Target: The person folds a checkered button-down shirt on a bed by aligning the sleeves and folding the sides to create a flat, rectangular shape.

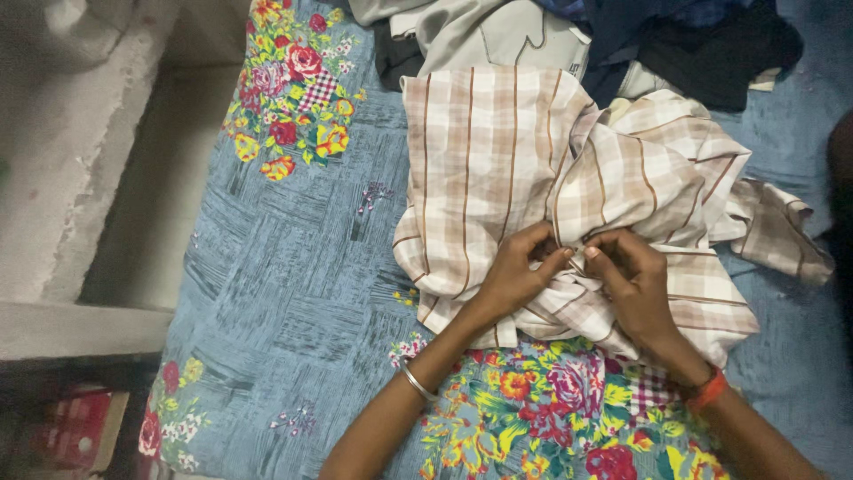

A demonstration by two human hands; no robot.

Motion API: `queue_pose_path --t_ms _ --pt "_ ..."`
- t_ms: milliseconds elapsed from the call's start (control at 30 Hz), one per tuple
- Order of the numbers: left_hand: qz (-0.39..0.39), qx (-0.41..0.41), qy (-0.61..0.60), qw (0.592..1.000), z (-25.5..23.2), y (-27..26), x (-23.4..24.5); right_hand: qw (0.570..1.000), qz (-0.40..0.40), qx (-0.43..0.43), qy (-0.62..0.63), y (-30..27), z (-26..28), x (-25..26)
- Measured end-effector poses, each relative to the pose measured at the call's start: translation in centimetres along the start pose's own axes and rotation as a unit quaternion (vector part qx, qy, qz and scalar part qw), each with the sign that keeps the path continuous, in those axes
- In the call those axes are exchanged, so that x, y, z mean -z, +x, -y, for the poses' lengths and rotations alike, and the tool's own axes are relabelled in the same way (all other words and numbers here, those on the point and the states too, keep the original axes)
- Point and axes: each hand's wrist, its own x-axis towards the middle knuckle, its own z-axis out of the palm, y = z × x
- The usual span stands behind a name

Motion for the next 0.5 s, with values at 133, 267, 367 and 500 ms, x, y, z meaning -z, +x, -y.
queue_pose_path --t_ms 133,267,367,500 --pt "-0.017 -0.026 -0.003 1.000 -0.1 0.0 -0.4 0.998 -0.022 0.035 -0.052 -0.2 -0.6 -0.2" --pt "-0.023 -0.012 -0.022 0.999 0.0 -0.2 -0.5 0.985 -0.038 0.112 -0.125 -0.3 0.1 -0.5" --pt "-0.020 0.012 -0.036 0.999 0.2 -0.1 -0.5 0.979 -0.013 0.157 -0.133 -0.2 1.1 -0.3" --pt "0.001 0.040 -0.102 0.994 0.1 -0.1 -0.2 0.971 -0.038 0.143 -0.185 -0.3 2.0 -0.9"
